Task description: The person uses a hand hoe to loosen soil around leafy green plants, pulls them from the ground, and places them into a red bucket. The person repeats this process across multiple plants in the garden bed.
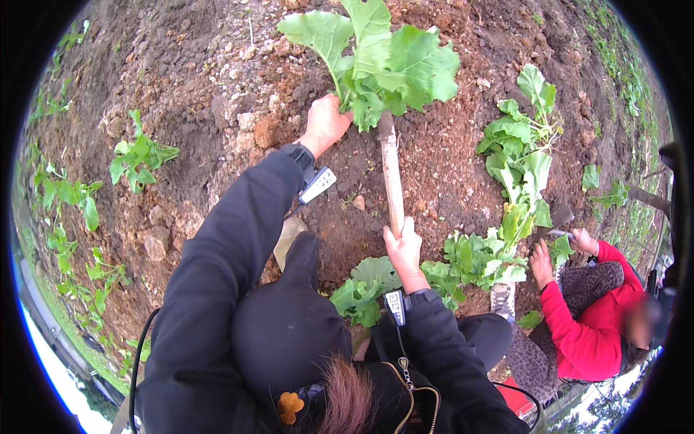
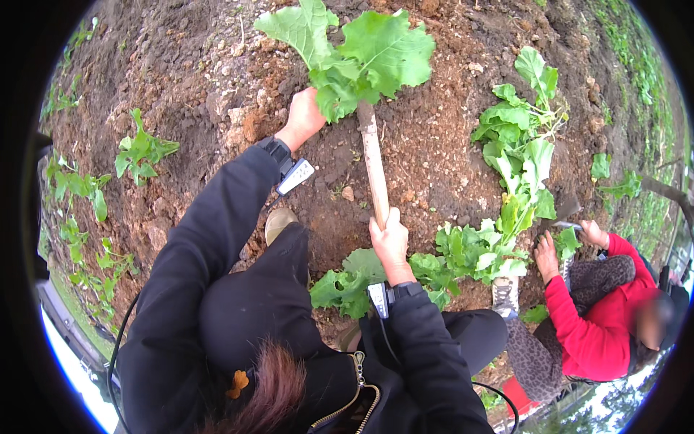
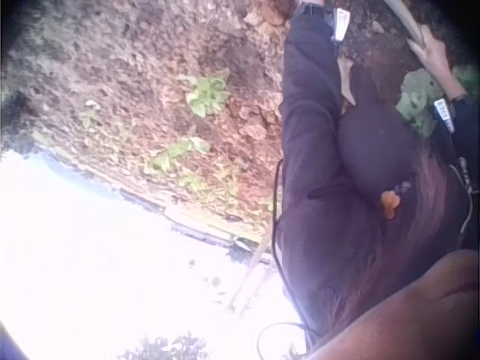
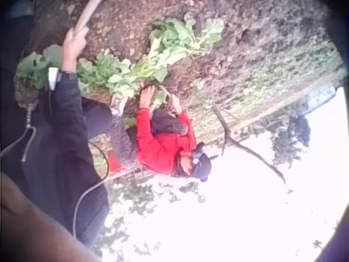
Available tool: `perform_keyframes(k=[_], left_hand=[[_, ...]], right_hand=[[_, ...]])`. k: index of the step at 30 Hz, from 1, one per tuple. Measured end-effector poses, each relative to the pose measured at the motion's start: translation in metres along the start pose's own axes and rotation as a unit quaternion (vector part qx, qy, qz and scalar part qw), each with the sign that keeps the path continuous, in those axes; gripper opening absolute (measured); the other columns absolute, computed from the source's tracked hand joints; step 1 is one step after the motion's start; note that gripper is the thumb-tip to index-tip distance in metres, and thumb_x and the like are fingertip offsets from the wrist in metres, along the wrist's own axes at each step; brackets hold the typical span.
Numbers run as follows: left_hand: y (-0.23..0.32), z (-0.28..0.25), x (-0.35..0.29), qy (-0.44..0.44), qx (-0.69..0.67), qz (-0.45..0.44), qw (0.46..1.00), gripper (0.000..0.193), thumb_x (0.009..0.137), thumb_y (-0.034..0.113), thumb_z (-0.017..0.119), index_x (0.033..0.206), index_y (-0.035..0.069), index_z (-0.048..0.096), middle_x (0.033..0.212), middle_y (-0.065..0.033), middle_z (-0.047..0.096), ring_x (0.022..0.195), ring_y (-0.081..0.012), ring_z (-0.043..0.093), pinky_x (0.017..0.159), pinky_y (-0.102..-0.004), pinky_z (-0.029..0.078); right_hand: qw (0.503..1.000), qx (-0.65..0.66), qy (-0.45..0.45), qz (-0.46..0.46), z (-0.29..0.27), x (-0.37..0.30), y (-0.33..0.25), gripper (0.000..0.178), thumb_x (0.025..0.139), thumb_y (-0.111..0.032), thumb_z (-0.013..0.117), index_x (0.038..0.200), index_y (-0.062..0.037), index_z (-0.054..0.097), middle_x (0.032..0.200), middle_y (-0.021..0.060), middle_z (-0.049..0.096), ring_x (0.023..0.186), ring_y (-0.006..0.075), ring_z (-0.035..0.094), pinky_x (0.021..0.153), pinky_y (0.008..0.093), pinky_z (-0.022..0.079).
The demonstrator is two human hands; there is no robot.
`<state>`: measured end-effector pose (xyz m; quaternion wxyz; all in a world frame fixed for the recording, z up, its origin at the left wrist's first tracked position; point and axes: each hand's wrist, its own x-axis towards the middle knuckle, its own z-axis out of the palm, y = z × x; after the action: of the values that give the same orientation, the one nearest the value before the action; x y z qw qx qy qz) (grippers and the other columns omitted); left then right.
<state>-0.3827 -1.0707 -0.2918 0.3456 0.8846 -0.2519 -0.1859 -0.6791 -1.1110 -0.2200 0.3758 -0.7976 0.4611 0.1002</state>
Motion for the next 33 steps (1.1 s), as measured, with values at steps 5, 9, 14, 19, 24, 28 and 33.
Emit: perform_keyframes(k=[5,9,14,19,24,28,33], left_hand=[[0.002,-0.001,-0.004,0.022,-0.002,-0.014,1.000,0.029,0.072,0.026,0.067,0.080,-0.002,0.061,0.079,-0.0230,0.061,0.079,-0.0384,0.060,0.071,-0.0430,0.049],[-0.001,0.000,-0.005,-0.002,-0.014,-0.041,0.999,0.029,0.072,0.026,0.067,0.081,-0.001,0.061,0.081,-0.0223,0.061,0.081,-0.0375,0.060,0.072,-0.0420,0.049],[-0.006,0.004,-0.003,-0.005,-0.024,-0.042,0.999,0.027,0.072,0.025,0.068,0.081,0.000,0.062,0.083,-0.0221,0.062,0.082,-0.0371,0.060,0.073,-0.0408,0.049],[-0.010,0.005,0.000,-0.021,-0.137,-0.111,0.984,0.028,0.072,0.022,0.069,0.083,-0.002,0.061,0.080,-0.0223,0.063,0.076,-0.0335,0.063,0.069,-0.0378,0.050],[-0.003,-0.004,0.001,-0.075,-0.246,-0.196,0.946,0.028,0.076,0.015,0.067,0.093,-0.006,0.059,0.079,-0.0156,0.065,0.062,-0.0188,0.065,0.056,-0.0303,0.052],[0.004,-0.007,0.000,-0.065,-0.256,-0.209,0.941,0.030,0.077,0.013,0.066,0.098,-0.008,0.058,0.083,-0.0129,0.065,0.061,-0.0160,0.064,0.053,-0.0282,0.053],[0.004,-0.007,-0.003,-0.055,-0.266,-0.190,0.944,0.029,0.077,0.014,0.067,0.097,-0.005,0.058,0.083,-0.0113,0.065,0.062,-0.0139,0.063,0.053,-0.0268,0.053]], right_hand=[[0.999,-0.011,0.010,-0.039,-0.004,0.009,0.005,0.031,0.077,-0.025,0.064,0.090,-0.0057,0.044,0.065,0.0214,0.058,0.063,0.0395,0.059,0.055,0.0462,0.047],[0.996,-0.041,0.002,-0.076,-0.011,0.017,0.010,0.030,0.077,-0.024,0.064,0.089,-0.0062,0.044,0.063,0.0196,0.058,0.060,0.0383,0.059,0.053,0.0452,0.047],[0.994,-0.054,0.002,-0.093,-0.019,0.023,0.013,0.031,0.076,-0.024,0.065,0.091,-0.0063,0.045,0.063,0.0186,0.058,0.059,0.0377,0.059,0.053,0.0451,0.047],[0.990,-0.079,0.003,-0.119,-0.030,0.027,0.013,0.031,0.076,-0.024,0.065,0.092,-0.0059,0.046,0.064,0.0179,0.058,0.059,0.0360,0.060,0.053,0.0443,0.048],[0.991,-0.032,0.041,-0.124,-0.048,0.038,0.015,0.030,0.077,-0.022,0.064,0.096,-0.0038,0.050,0.066,0.0191,0.059,0.060,0.0362,0.061,0.052,0.0404,0.049],[0.993,0.018,0.043,-0.105,-0.092,0.014,0.003,0.028,0.075,-0.018,0.068,0.089,-0.0017,0.049,0.062,0.0160,0.056,0.053,0.0262,0.055,0.049,0.0346,0.046],[0.995,0.066,-0.046,0.066,-0.136,-0.044,-0.034,0.030,0.074,-0.016,0.067,0.091,0.0015,0.050,0.070,0.0155,0.060,0.062,0.0179,0.062,0.056,0.0314,0.048]])
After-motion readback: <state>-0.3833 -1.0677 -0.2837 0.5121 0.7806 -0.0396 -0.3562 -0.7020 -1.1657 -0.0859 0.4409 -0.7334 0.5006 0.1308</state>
